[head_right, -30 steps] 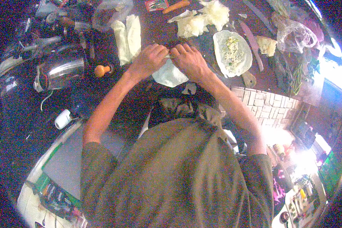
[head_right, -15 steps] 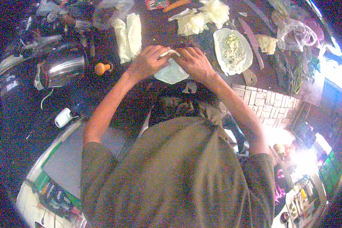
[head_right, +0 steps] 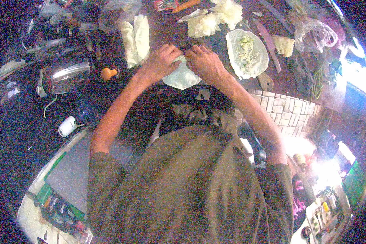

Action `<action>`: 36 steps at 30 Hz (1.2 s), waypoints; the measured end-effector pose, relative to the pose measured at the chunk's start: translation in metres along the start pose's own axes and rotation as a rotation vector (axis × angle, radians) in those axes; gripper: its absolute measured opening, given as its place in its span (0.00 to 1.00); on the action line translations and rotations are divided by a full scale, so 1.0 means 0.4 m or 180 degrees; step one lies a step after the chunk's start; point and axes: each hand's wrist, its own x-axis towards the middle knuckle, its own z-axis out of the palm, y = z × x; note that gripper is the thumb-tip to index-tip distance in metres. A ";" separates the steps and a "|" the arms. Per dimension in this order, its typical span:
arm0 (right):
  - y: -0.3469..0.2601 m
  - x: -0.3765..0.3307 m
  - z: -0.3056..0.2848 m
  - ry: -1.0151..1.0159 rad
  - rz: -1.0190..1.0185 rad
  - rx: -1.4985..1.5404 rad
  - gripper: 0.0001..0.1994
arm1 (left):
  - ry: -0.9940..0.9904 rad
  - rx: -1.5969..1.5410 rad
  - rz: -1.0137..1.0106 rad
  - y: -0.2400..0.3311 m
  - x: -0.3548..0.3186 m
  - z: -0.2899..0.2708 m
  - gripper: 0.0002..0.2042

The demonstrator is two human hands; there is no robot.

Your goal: The person prepares and rolls wraps by placing a vegetable mixture onto individual leaves and rolling them tightly by hand.

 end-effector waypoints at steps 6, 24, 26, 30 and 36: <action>0.000 -0.019 0.025 0.0192 -0.0179 -0.0372 0.16 | -0.0020 0.0737 0.0463 0.014 -0.021 0.003 0.09; 0.087 -0.144 0.034 0.0250 -0.0913 -0.0458 0.30 | -0.0195 0.0914 0.0606 0.003 -0.127 -0.017 0.23; 0.096 -0.158 0.038 0.0241 -0.0925 -0.0470 0.29 | -0.0079 0.0896 0.0688 0.000 -0.131 -0.023 0.20; 0.106 -0.185 0.032 0.0149 -0.0869 -0.0429 0.27 | -0.0126 0.1003 0.0774 0.004 -0.136 -0.048 0.19; 0.040 -0.164 0.008 0.0312 -0.0417 -0.0225 0.19 | -0.0013 0.0415 0.0325 0.040 -0.137 -0.054 0.14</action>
